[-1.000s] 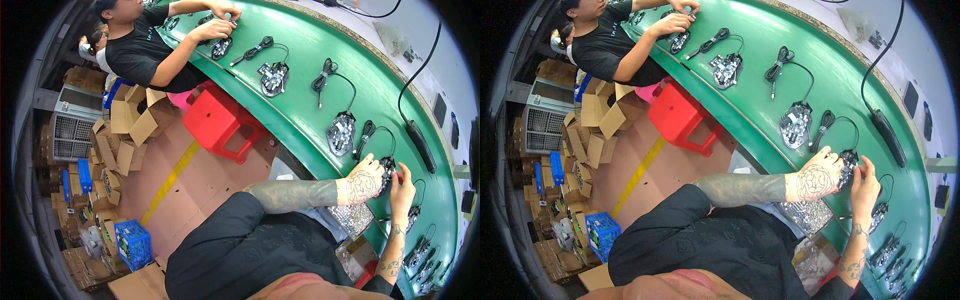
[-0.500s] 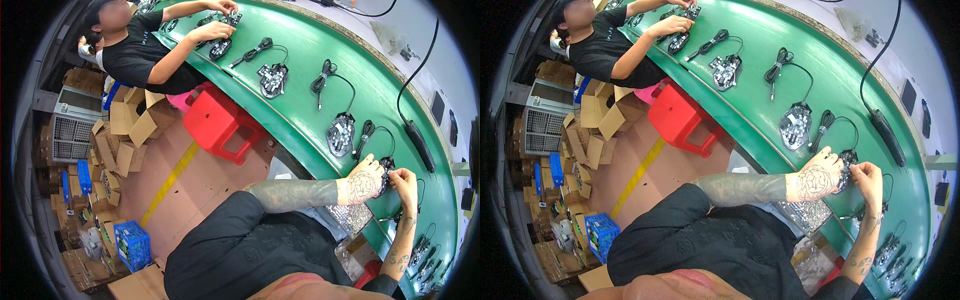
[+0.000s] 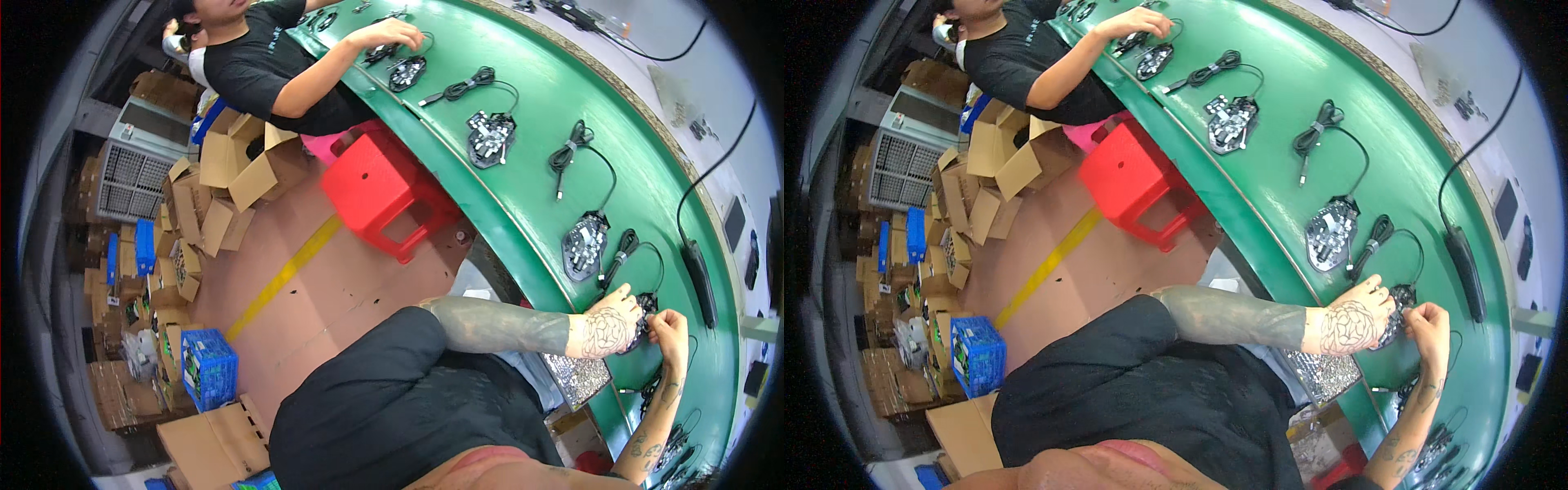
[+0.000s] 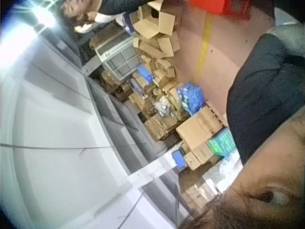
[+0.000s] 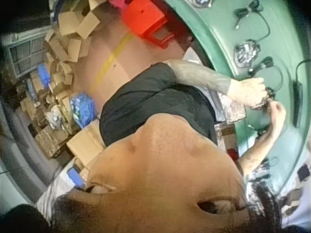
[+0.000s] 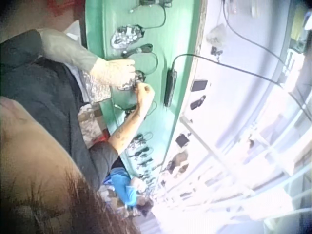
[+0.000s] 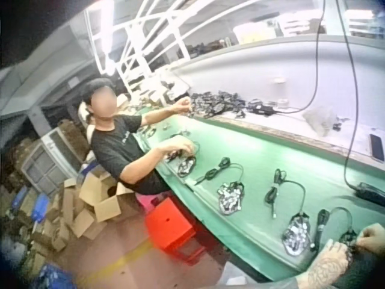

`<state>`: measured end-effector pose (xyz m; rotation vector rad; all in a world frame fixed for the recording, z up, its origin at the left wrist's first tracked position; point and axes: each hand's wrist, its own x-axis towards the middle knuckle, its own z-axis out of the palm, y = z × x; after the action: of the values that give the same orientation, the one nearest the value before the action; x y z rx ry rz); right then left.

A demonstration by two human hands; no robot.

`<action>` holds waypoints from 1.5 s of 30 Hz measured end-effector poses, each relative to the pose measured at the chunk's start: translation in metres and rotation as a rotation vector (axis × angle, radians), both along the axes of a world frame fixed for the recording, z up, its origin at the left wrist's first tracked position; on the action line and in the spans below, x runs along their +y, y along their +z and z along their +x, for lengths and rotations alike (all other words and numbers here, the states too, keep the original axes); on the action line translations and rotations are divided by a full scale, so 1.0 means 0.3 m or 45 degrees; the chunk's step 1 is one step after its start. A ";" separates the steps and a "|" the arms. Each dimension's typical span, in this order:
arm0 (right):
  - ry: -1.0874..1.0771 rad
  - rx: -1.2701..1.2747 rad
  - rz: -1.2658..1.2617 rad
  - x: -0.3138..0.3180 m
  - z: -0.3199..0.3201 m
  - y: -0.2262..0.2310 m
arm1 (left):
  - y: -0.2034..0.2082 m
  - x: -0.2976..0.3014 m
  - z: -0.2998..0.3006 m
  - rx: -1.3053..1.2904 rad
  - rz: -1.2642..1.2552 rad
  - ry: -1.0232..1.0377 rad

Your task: The person assembles mouse components onto printed circuit boards by securing them with screws using a power screwdriver.

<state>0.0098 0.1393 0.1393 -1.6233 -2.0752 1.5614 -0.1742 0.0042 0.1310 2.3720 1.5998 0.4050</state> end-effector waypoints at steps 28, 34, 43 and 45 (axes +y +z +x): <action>0.058 -0.233 -0.249 -0.020 0.002 0.121 | 0.028 -0.030 0.021 -0.095 0.175 -0.020; 0.079 -0.539 -0.279 0.019 -0.004 0.167 | 0.114 -0.011 -0.052 -0.241 0.291 0.014; 0.110 -0.613 -0.142 0.021 -0.003 0.169 | 0.096 -0.040 -0.335 0.153 0.441 0.055; 0.111 -0.643 -0.114 0.030 0.006 0.195 | 0.093 -0.044 -0.360 0.212 0.438 -0.010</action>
<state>0.0115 0.1484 0.1977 -2.1723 -2.3594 1.3916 -0.2822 -0.0091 0.1588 2.7282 1.7090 0.5315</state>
